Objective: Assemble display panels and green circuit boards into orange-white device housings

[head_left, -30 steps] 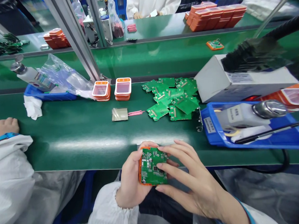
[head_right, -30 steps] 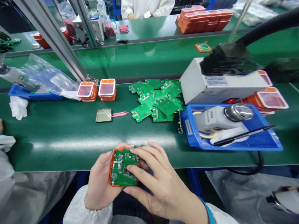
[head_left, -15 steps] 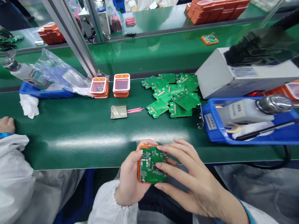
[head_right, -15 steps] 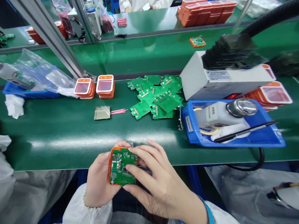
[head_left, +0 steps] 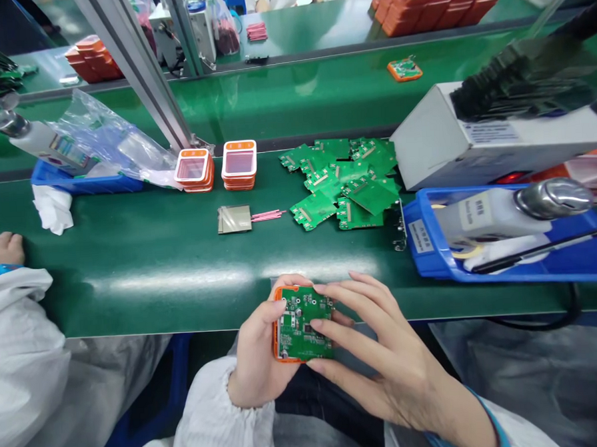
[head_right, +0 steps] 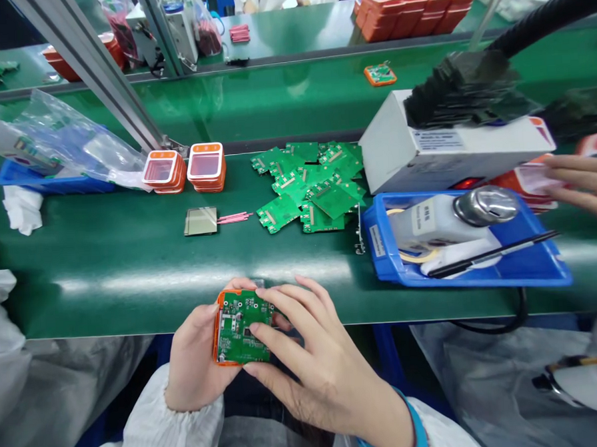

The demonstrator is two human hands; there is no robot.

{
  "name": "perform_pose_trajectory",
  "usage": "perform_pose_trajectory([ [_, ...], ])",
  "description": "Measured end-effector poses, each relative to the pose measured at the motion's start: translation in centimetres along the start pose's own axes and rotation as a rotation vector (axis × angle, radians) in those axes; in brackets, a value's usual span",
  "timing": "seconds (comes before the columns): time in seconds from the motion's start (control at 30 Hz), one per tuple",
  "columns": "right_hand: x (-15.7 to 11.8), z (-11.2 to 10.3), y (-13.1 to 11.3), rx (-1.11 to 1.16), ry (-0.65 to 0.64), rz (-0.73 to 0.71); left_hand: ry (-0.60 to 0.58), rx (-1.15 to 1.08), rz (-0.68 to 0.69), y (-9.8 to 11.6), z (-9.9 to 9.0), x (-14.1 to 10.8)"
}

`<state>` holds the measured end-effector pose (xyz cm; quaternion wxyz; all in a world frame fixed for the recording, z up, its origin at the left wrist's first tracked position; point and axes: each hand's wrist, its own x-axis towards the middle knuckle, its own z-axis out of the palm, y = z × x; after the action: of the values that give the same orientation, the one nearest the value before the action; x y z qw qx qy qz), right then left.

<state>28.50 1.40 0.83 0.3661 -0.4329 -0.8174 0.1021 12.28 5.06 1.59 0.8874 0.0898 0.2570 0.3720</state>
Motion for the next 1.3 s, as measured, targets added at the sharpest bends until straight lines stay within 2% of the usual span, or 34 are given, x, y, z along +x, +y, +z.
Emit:
perform_pose_trajectory([
  [0.27,0.1,-0.2,-0.1,-0.026,-0.031,0.002,-0.026,-0.004,0.001,0.0,0.1,0.0],
  [0.5,0.1,-0.1,-0.3,-0.071,-0.056,-0.002,0.055,0.010,0.005,0.2,0.1,0.1],
  [0.73,-0.1,-0.2,-0.6,-0.138,-0.051,0.007,-0.008,-0.005,-0.008,0.2,0.2,0.2],
  [1.03,0.1,0.2,-0.9,-0.103,-0.042,-0.010,0.099,0.023,-0.008,0.2,0.1,0.0],
  [1.3,0.5,0.5,-1.1,-0.084,0.001,0.028,0.089,0.123,-0.066,0.2,-0.3,-0.1],
])
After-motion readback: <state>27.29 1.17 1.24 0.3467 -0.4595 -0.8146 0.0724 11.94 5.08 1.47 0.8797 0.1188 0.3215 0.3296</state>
